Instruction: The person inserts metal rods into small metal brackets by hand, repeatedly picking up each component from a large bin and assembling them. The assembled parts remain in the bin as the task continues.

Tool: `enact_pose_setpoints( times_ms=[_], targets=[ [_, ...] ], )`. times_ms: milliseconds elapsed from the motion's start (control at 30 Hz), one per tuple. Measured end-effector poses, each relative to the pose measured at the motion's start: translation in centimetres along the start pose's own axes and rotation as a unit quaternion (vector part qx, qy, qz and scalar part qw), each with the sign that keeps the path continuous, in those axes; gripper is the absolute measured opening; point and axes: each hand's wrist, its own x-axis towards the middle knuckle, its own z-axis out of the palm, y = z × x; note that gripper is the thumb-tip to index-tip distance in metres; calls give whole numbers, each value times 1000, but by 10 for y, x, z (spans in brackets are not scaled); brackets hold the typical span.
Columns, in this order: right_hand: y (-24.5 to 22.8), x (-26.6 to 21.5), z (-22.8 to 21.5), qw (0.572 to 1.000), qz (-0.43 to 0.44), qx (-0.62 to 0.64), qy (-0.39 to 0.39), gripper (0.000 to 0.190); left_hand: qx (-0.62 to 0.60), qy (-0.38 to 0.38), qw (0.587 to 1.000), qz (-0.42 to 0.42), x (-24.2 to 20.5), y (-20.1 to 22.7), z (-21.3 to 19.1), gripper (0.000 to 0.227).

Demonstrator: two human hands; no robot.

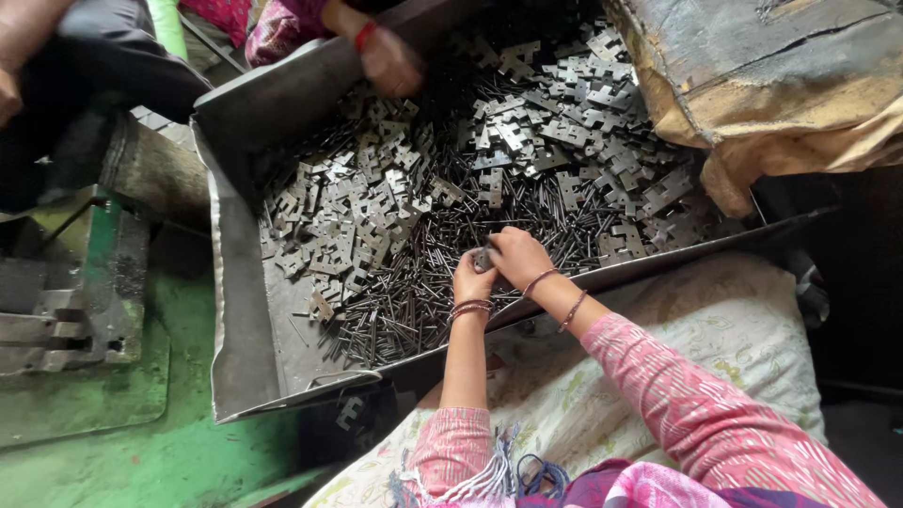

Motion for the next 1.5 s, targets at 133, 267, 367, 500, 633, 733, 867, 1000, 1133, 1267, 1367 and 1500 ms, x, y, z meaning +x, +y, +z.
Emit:
enact_pose_setpoints(
  times_ms=[133, 267, 367, 500, 633, 733, 867, 1000, 1133, 1267, 1367, 1500],
  targets=[
    [-13, -7, 1, 998, 12, -52, -25, 28, -9, -9, 999, -49, -2, 5, 2, 54],
    [-22, -11, -8, 997, -12, -73, -21, 30, -77, -27, 993, -88, -5, 14, 1, 58],
    [-15, -11, -20, 998, -16, -55, -28, 29, -141, -30, 984, -106, -11, 18, 1, 53],
    [27, 14, -47, 998, -17, -52, 30, 27, -189, -34, 975, -108, -13, 24, 0, 57],
    [103, 48, -67, 977, 118, -177, 2, 27, -206, -9, 972, -110, -19, 28, 3, 50],
    [150, 62, -54, 959, 160, -232, -34, 30, -209, 17, 971, -118, -23, 35, 7, 46],
    [183, 64, -20, 956, 159, -245, 0, 26, -162, 39, 982, -90, -26, 38, 6, 47],
    [195, 54, -16, 961, 147, -231, 31, 18, -147, 62, 985, -67, -25, 31, 6, 51],
    [179, 52, -36, 975, 140, -171, 30, 25, -139, 73, 987, -22, -17, 22, 3, 53],
    [128, 41, -53, 989, 89, -107, 40, 32, -175, 69, 982, -15, -15, 18, 3, 52],
    [73, 30, -62, 996, 82, -24, 12, 33, -236, 73, 967, -65, -15, 22, 2, 36],
    [2, -1, -51, 999, -20, -23, -44, 29, -201, 73, 968, -132, -11, 18, -4, 32]
  ],
)
